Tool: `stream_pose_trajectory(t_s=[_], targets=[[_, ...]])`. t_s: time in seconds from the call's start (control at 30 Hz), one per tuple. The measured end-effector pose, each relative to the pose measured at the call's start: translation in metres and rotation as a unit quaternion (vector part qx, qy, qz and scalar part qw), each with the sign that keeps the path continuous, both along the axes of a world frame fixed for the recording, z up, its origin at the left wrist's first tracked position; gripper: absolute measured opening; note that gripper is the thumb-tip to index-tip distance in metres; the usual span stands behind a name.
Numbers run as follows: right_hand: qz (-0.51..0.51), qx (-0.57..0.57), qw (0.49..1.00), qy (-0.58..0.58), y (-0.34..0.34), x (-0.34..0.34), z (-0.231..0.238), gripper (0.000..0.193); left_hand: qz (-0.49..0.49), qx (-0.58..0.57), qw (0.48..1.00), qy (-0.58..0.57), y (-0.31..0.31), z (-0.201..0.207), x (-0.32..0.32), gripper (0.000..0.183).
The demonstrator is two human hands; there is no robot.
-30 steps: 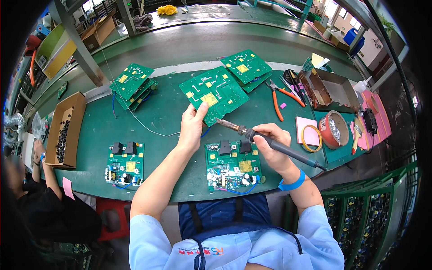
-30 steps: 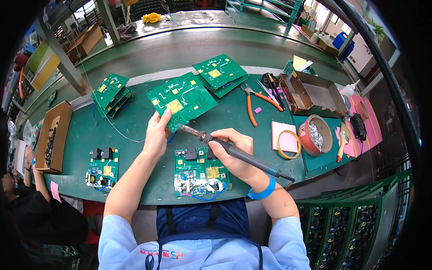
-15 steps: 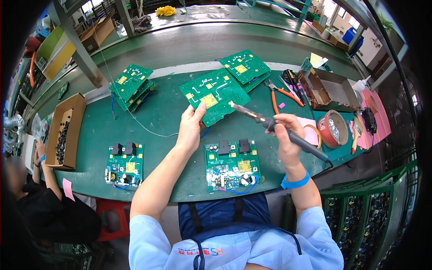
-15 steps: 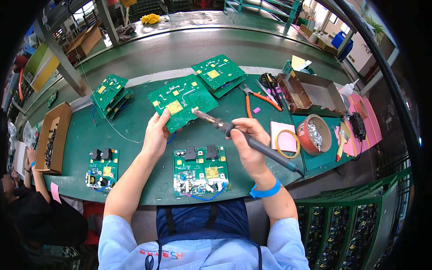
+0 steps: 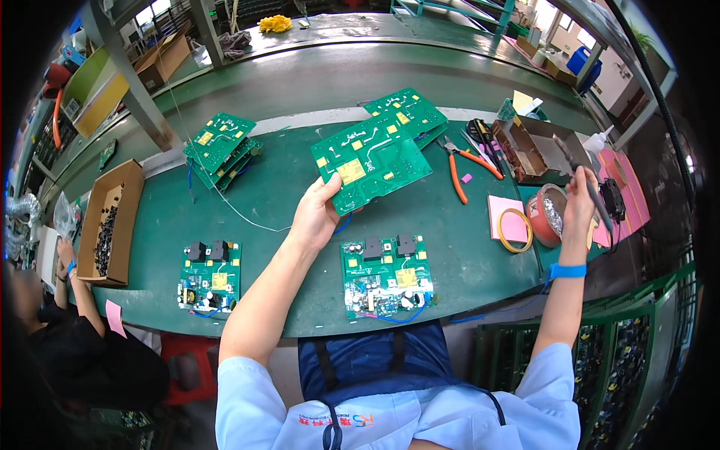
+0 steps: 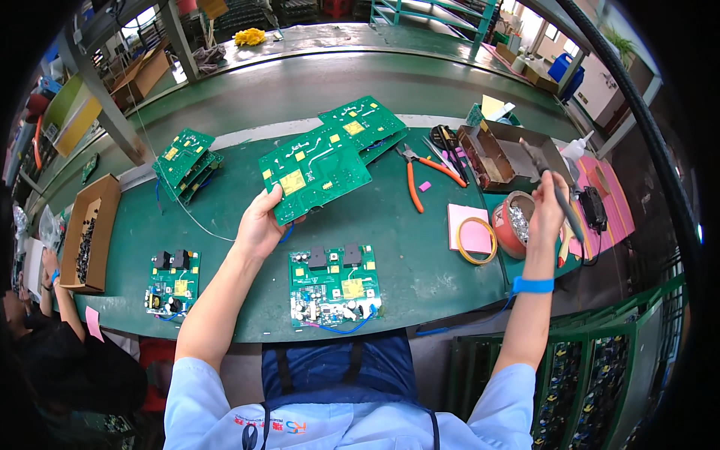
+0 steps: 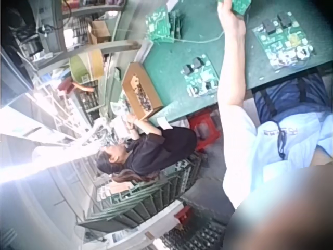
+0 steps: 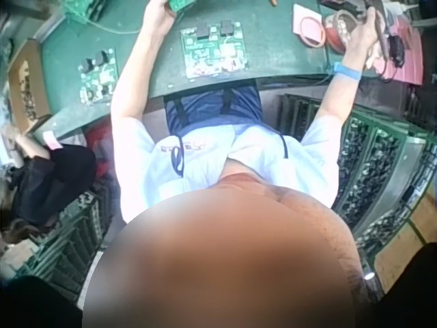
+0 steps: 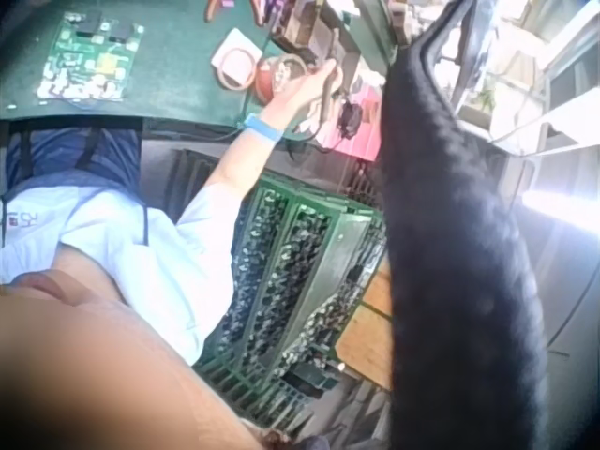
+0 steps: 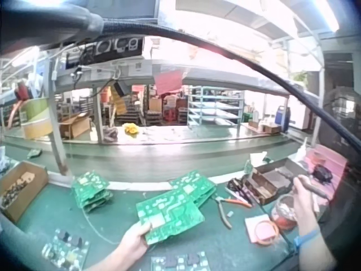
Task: The person repairs green circuit boards at a workbench using a soldering iron and pliers. They pick up boards, apply heat to specific components, and trim wires with pliers, then place the boards into a storage rack.
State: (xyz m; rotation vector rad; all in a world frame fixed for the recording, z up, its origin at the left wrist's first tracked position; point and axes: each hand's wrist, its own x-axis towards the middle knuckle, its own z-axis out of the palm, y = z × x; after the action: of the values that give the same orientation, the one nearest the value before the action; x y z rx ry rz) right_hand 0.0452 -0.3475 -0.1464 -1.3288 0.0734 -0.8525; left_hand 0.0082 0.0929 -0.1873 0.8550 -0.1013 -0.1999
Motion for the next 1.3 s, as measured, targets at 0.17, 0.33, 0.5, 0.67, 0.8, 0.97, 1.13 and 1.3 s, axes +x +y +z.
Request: stream_pose_trajectory(t_s=[0.17, 0.33, 0.5, 0.67, 0.8, 0.97, 1.13, 1.3], targets=[[0.124, 0.284, 0.946, 0.099, -0.036, 0.013, 0.010, 0.041, -0.006, -0.006, 1.000, -0.013, 0.002, -0.003, -0.002, 0.034], [0.071, 0.197, 0.972, 0.103, -0.100, 0.030, -0.023, 0.039, -0.017, 0.011, 1.000, -0.009, -0.002, -0.001, -0.003, 0.034], [-0.006, 0.271, 0.956, 0.111, -0.083, 0.044, -0.029, 0.032, -0.011, 0.020, 1.000, -0.002, -0.002, -0.001, -0.004, 0.033], [0.086, 0.381, 0.914, 0.105, -0.058, 0.033, -0.024, 0.040, -0.018, 0.025, 1.000, -0.004, -0.001, -0.004, -0.003, 0.032], [0.137, 0.444, 0.881, 0.086, -0.067, 0.029, -0.028, 0.048, -0.013, 0.029, 0.999, -0.006, -0.003, -0.003, -0.003, 0.032], [0.328, 0.400, 0.855, 0.037, 0.015, 0.006, -0.011, 0.047, 0.001, 0.040, 0.999, -0.005, -0.002, -0.003, -0.003, 0.032], [0.508, 0.077, 0.847, 0.134, 0.136, -0.005, 0.011, 0.033, 0.013, 0.057, 0.998, -0.002, -0.001, -0.003, -0.005, 0.031], [0.504, -0.025, 0.840, 0.199, 0.183, -0.009, 0.001, 0.029, 0.009, 0.071, 0.997, -0.015, -0.002, 0.000, -0.004, 0.028]])
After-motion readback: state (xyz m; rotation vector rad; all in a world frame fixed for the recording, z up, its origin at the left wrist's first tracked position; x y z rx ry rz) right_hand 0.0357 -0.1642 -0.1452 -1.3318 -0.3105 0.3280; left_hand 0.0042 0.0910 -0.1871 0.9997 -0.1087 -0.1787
